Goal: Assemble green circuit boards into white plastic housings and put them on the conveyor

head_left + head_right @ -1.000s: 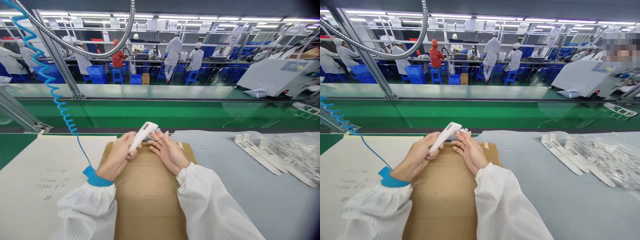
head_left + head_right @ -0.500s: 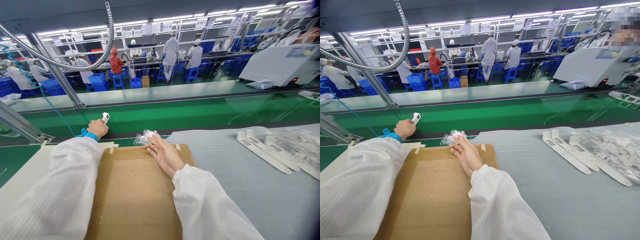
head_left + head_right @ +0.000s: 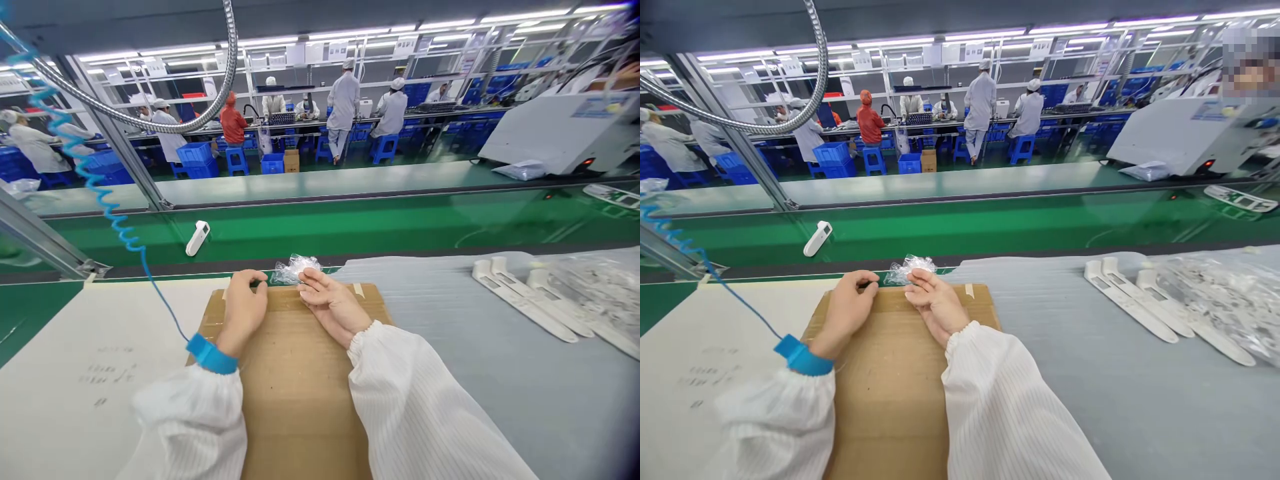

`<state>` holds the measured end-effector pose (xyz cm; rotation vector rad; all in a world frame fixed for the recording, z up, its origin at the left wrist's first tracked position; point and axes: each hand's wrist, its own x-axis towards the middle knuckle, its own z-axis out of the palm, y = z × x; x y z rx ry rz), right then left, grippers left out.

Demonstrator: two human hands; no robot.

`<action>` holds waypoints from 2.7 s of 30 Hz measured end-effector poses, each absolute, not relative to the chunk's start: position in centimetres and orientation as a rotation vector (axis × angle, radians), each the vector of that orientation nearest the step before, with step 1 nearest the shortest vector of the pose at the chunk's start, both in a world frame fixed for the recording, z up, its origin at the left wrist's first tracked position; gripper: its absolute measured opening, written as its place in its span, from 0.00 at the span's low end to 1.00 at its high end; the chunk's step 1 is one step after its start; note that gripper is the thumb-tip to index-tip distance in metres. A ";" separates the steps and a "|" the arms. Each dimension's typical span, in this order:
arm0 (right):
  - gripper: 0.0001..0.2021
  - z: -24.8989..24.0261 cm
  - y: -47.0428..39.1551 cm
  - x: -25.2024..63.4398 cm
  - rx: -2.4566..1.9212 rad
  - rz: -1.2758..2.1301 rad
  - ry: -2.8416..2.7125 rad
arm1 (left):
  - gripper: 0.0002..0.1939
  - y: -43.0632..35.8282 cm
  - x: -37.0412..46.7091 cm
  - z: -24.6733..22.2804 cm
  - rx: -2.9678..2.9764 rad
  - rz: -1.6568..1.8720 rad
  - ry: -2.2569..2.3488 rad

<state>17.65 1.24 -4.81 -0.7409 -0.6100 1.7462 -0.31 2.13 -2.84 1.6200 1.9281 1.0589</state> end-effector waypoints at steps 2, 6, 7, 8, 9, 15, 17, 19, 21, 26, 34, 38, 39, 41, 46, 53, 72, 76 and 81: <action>0.21 -4.7 1.3 17.5 -0.769 1.728 -0.599 | 0.09 1.5 0.3 -3.8 1.862 1.060 1.918; 0.19 -4.2 1.2 17.3 -0.798 1.698 -0.564 | 0.10 1.3 -0.1 -4.4 1.997 1.106 1.840; 0.18 -4.1 1.1 17.2 -0.799 1.700 -0.563 | 0.09 1.4 -0.4 -4.3 1.982 1.130 1.853; 0.16 -3.9 1.1 17.2 -0.802 1.705 -0.566 | 0.08 1.5 -0.7 -4.2 1.962 1.154 1.877; 0.15 -3.8 1.0 17.2 -0.806 1.709 -0.570 | 0.08 1.6 -1.0 -4.2 1.939 1.172 1.909; 0.18 -4.3 1.1 17.3 -0.813 1.689 -0.612 | 0.12 1.8 -1.6 -4.4 1.850 1.157 2.059; 0.20 -4.5 1.1 17.4 -0.799 1.693 -0.627 | 0.13 1.8 -1.5 -4.5 1.846 1.142 2.075; 0.21 -4.6 1.1 17.5 -0.789 1.695 -0.644 | 0.13 1.8 -1.4 -4.5 1.839 1.144 2.071; 0.20 -4.6 1.1 17.6 -0.793 1.703 -0.650 | 0.13 1.8 -1.3 -4.5 1.832 1.158 2.060; 0.18 -4.4 1.2 17.7 -0.783 1.732 -0.641 | 0.12 1.8 -1.2 -4.3 1.820 1.152 2.061; 0.19 -4.5 1.2 17.8 -0.778 1.731 -0.653 | 0.14 1.7 -1.2 -4.3 1.804 1.115 2.090; 0.20 -4.4 1.2 17.8 -0.785 1.746 -0.663 | 0.14 1.8 -1.2 -4.3 1.791 1.137 2.097; 0.20 -4.3 1.2 17.8 -0.792 1.750 -0.660 | 0.13 1.8 -1.2 -4.4 1.790 1.144 2.097; 0.20 -4.3 1.2 17.8 -0.808 1.753 -0.653 | 0.13 1.9 -1.2 -4.4 1.792 1.160 2.088; 0.21 -4.6 1.3 17.9 -0.844 1.735 -0.678 | 0.05 1.7 -1.2 -4.3 1.803 1.209 2.066; 0.19 -4.4 1.3 17.8 -0.846 1.749 -0.669 | 0.05 1.6 -1.1 -3.9 1.825 1.208 2.052; 0.19 -4.6 1.3 17.9 -0.874 1.724 -0.706 | 0.11 1.6 -1.0 -3.5 1.804 1.219 1.982; 0.19 -4.6 1.3 17.8 -0.872 1.727 -0.706 | 0.08 1.3 -0.8 -3.1 1.780 1.274 1.945; 0.19 -4.7 1.3 17.8 -0.873 1.725 -0.712 | 0.11 1.3 -0.9 -3.4 1.797 1.369 1.866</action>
